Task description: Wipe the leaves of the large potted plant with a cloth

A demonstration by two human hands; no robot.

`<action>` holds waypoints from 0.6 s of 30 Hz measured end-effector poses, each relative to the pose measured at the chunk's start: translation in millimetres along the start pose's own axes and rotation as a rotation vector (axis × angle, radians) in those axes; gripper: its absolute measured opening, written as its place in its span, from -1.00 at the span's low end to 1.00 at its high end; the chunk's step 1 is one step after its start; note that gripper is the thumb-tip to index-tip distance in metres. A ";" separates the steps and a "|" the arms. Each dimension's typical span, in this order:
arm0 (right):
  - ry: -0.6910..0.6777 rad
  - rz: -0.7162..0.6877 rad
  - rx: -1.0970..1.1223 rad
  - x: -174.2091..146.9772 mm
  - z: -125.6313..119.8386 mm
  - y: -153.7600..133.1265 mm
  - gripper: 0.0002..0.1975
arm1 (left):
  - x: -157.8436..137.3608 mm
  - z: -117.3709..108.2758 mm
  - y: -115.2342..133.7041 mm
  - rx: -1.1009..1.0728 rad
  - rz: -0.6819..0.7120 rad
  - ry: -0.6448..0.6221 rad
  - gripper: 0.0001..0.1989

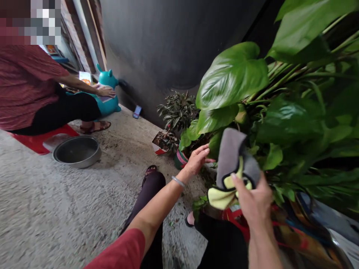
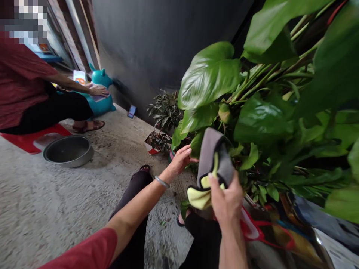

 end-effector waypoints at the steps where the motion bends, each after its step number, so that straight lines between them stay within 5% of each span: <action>1: -0.094 0.030 -0.012 -6.5 2.1 -1.3 -0.34 | -0.6 -0.9 -3.0 0.006 -0.006 0.021 -0.46; 4: -0.222 0.174 -0.016 -28.1 -23.0 3.4 -0.42 | -0.6 -15.8 -14.2 0.016 -0.048 0.136 -0.53; 7: 0.059 0.212 -0.101 -16.4 -59.2 -0.8 -0.39 | -1.8 -23.6 -23.0 0.006 -0.106 0.171 -0.56; 10: 0.234 0.016 -0.070 14.5 -36.4 -15.5 -0.29 | -4.4 -16.3 -20.7 -0.041 -0.092 0.091 -0.61; 14: 0.023 0.043 -0.047 13.1 23.1 8.1 -0.21 | -6.0 -12.4 -5.3 -0.181 -0.029 0.030 -0.50; 18: -0.058 0.171 -0.124 -33.1 -13.5 36.5 -0.22 | -7.1 -10.9 11.1 -0.110 -0.009 0.007 -0.36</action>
Point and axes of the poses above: each hand's wrist, its own x-axis towards the middle knuckle, its own z-axis out of the palm, y = z × x, the point moved 7 cm from there along x, towards the middle knuckle, and after that the axes turned 9 degrees about x, right-handed, at the moved point
